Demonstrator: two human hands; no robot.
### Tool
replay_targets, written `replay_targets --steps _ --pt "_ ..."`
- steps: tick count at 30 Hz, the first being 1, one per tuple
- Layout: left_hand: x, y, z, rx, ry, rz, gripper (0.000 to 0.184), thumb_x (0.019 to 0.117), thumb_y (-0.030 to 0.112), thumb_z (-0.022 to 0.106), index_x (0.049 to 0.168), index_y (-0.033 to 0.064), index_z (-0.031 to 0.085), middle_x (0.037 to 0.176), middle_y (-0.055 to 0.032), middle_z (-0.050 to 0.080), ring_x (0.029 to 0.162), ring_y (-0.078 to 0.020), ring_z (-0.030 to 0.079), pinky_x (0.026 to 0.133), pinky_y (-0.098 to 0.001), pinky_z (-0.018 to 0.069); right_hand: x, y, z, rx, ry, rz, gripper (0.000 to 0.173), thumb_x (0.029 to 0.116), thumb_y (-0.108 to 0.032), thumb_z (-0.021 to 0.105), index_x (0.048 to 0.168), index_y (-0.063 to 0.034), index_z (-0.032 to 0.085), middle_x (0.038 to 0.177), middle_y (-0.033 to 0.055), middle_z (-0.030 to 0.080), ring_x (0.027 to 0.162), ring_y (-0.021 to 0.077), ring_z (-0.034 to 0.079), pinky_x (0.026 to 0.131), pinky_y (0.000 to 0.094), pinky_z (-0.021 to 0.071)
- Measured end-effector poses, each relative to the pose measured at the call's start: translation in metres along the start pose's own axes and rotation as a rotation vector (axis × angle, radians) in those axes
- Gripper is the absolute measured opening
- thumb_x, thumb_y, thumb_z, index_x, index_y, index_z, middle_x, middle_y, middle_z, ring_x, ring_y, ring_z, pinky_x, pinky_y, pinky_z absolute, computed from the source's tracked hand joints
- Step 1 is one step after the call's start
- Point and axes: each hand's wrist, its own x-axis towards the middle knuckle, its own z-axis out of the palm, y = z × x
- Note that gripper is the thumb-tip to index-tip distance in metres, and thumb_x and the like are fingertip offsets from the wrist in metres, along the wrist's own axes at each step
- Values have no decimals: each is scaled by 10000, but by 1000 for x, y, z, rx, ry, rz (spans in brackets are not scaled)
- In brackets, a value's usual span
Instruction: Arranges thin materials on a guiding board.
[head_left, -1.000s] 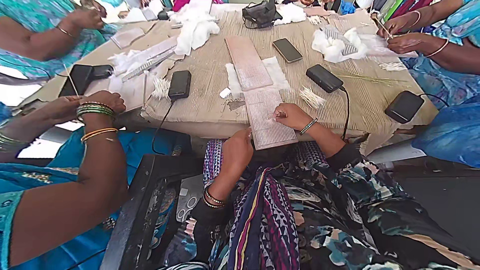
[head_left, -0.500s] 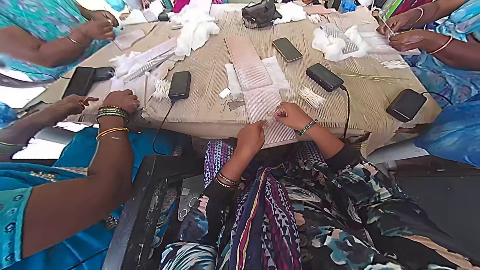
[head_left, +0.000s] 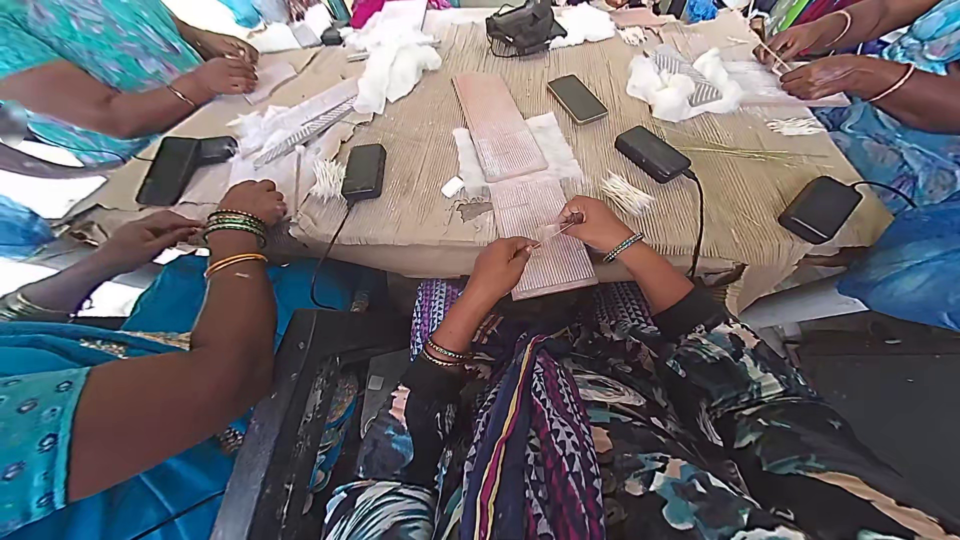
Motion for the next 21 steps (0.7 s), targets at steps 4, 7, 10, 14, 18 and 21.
replay_targets --steps 4,7,10,14,18,21 --pt "-7 9 -9 124 37 -43 341 1097 153 467 1378 106 655 1090 -184 728 967 -348 689 893 -599 510 3 7 -4 6 -47 18 69 880 -47 750 915 -14 701 971 162 642 842 285 626 745 499 520" --pt "-14 5 0 -50 220 69 326 1087 124 483 1348 77 673 938 -134 727 756 -235 650 741 -452 538 3 4 -1 -10 -54 3 64 887 -63 747 908 -12 715 967 168 641 857 297 631 755 511 520" --pt "-12 7 12 -578 318 180 246 1075 68 466 1077 -1 702 657 44 550 505 3 450 496 -156 403 3 9 1 -10 -61 -32 72 894 -90 748 914 -25 726 973 160 649 856 292 638 764 514 523" --pt "-2 12 11 -364 128 199 266 1096 124 425 1040 16 661 1127 -65 718 540 -27 536 500 -198 463 3 23 5 5 -54 -76 66 883 -104 752 897 -46 725 950 142 648 839 273 637 748 501 531" --pt "19 5 16 -49 26 98 314 1125 201 391 1011 5 607 857 -121 625 630 -199 557 602 -392 482 10 1 -2 -34 -113 24 100 900 -106 751 896 -9 724 956 164 666 869 286 645 792 512 525" --pt "18 14 13 57 -2 37 315 1128 195 369 1066 0 608 1139 -157 719 968 -295 688 849 -539 517 17 -12 -8 -114 -172 95 134 930 -104 721 951 27 736 986 199 648 920 318 635 847 526 504"
